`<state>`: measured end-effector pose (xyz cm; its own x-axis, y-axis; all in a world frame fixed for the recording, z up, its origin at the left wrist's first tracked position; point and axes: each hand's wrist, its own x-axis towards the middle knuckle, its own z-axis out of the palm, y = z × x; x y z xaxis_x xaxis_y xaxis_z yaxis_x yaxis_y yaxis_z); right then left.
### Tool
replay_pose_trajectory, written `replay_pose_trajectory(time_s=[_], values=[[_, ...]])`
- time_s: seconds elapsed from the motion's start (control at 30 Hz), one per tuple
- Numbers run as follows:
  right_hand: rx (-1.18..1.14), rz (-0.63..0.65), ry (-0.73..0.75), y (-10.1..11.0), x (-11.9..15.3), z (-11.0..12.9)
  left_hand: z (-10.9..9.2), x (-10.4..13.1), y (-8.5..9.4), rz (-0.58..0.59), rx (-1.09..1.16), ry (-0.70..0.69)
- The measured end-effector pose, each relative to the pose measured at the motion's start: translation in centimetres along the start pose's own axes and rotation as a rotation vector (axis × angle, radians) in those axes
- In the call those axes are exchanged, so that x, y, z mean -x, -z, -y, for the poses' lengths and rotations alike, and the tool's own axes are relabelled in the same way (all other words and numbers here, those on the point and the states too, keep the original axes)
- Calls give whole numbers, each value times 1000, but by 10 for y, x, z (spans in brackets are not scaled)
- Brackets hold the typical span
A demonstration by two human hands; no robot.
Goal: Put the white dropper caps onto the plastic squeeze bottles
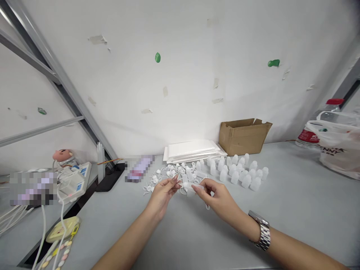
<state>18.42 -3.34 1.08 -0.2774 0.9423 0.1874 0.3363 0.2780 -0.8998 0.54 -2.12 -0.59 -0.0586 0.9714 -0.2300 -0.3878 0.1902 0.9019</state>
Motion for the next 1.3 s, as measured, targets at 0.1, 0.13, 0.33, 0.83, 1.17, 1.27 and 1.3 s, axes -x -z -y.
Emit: replay_pose_trajectory(time_s=[0.1,0.13,0.33,0.83,1.17,1.27,1.3], values=[[4,2,-13,0,0,1,0,1,-2,24,-21,-35],[3,2,-15,0,0,1,0,2,-2,31,-28,-40],[4,16,-20,-1,0,0,0,3,-3,60,-25,-47],[108,26,38,2,-1,1,1,4,-4,24,-325,-155],[-99,91,-65,7,-9,0,-6,7,-10,-6,-414,-301],[-197,103,-108,10,-11,2,-11,8,-8,13,-434,-358],[-209,105,-112,11,-11,2,-12,8,-8,39,-438,-357]])
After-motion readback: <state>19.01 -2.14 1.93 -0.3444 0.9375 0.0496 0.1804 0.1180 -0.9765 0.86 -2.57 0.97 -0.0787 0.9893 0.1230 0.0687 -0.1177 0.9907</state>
